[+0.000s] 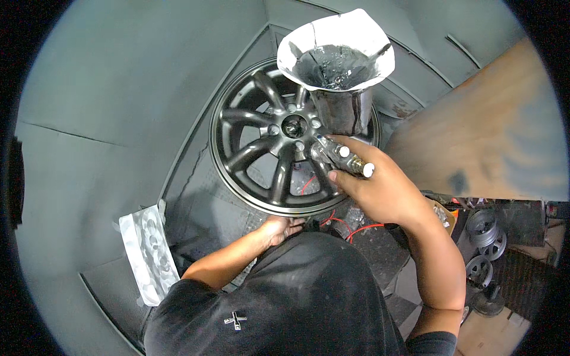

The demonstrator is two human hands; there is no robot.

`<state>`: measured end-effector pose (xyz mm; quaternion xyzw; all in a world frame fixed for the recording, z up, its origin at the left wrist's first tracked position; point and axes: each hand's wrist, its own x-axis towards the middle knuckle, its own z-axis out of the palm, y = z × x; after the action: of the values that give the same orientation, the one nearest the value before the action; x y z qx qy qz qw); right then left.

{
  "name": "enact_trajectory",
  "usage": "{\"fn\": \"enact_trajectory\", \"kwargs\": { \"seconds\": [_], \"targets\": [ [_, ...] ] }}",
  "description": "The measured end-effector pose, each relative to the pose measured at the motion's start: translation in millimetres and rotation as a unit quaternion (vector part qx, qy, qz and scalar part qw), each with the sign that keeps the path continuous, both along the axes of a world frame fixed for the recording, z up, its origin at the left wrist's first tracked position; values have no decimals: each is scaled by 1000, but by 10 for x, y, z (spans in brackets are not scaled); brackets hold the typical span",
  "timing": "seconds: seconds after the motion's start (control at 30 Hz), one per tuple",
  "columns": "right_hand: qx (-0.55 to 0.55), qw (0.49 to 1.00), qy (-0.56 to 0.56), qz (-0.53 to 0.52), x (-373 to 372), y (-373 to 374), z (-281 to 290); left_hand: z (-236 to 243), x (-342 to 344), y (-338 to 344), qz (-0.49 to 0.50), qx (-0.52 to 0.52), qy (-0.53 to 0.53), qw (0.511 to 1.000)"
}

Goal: Painting a car rim using a spray gun in a paint booth.

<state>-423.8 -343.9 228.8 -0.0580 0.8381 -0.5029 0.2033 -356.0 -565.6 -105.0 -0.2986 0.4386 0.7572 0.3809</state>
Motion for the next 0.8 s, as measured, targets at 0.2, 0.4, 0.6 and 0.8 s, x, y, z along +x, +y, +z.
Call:
{"fn": "enact_trajectory", "kwargs": {
  "seconds": [0.2, 0.4, 0.6, 0.8],
  "targets": [
    [6, 999, 25, -30, -26, 110, -120, -42, 3, -191, -7, 30, -30, 999],
    [-22, 999, -2, -39, -139, 186, -105, -501, -410, -1149, 212, -89, 129, 965],
    [-15, 999, -31, -36, -336, 95, -94, -4, -418, -1010, 94, -129, 119, 980],
    [-39, 998, -11, -45, -464, 122, -138, 254, -199, -236, 90, -32, 67, 993]
  ]
}}
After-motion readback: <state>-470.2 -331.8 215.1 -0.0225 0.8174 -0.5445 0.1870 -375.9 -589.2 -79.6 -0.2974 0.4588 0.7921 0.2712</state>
